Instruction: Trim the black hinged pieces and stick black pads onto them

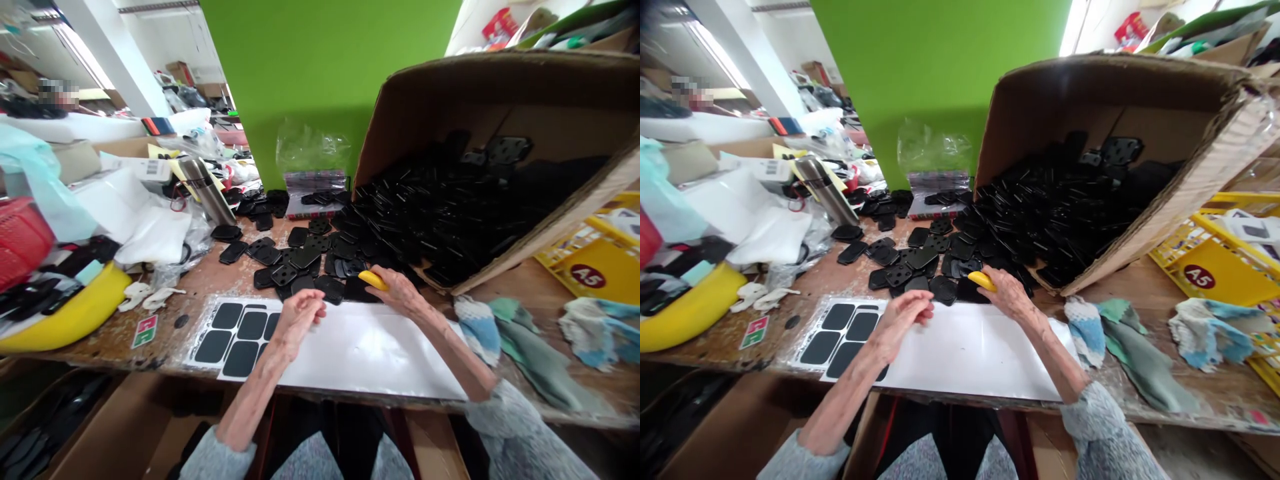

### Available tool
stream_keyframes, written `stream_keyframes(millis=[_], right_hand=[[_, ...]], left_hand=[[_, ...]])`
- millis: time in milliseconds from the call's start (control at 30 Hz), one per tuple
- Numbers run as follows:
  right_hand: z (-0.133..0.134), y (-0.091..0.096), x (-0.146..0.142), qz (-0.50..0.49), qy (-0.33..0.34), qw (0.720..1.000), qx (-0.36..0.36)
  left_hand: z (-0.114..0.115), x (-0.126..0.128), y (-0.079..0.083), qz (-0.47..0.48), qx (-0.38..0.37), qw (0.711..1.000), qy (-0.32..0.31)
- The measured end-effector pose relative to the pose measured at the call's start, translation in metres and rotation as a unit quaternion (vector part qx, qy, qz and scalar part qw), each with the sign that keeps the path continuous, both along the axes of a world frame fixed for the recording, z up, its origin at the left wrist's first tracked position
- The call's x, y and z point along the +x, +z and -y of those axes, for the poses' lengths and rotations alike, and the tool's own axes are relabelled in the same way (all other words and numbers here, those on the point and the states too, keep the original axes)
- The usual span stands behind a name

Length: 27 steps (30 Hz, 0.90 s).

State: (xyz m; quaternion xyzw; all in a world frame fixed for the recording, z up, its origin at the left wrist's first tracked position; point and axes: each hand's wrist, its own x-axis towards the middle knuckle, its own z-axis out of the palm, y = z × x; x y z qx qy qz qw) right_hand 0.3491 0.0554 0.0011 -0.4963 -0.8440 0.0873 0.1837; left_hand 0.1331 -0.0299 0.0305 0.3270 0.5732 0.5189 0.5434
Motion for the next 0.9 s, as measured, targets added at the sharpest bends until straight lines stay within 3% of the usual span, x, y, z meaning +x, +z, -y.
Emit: stream_keyframes(millis=[167,300,333,400,500,567,667,767,833,900], right_hand=[[0.051,0.025,-0.003,-0.004,0.059,0.997,0.045],[0.101,0.018,-0.009,-0.036,0.130,0.984,0.112],[0.111,0.014,-0.012,-0.087,0.110,0.984,0.110],[0.127,0.007,-0.020,-0.238,0.007,0.970,0.050],[0.143,0.002,-0.038,-0.417,-0.142,0.891,-0.109],[0.150,0.003,-0.048,-0.446,-0.178,0.862,-0.163],[0.157,0.006,-0.055,-0.411,-0.175,0.884,-0.138],[0.162,0.008,-0.052,-0.355,-0.103,0.925,-0.085],[0.166,0.010,-0.050,-0.333,-0.064,0.940,-0.045],[0.170,0.011,-0.049,-0.314,-0.044,0.948,-0.008]], left_hand=[[0.005,0.026,0.004,0.123,-0.071,0.987,-0.075],[0.023,0.029,0.004,0.239,-0.092,0.962,-0.093],[0.029,0.030,0.003,0.252,-0.083,0.960,-0.089],[0.042,0.033,0.001,0.278,-0.058,0.955,-0.080],[0.057,0.043,-0.003,0.290,-0.009,0.956,-0.055],[0.063,0.049,-0.004,0.245,0.016,0.968,-0.042],[0.067,0.052,-0.006,0.080,0.044,0.995,-0.030],[0.070,0.044,-0.009,-0.037,0.070,0.996,-0.045],[0.074,0.039,-0.012,-0.041,0.087,0.994,-0.057],[0.080,0.035,-0.013,0.014,0.084,0.994,-0.069]])
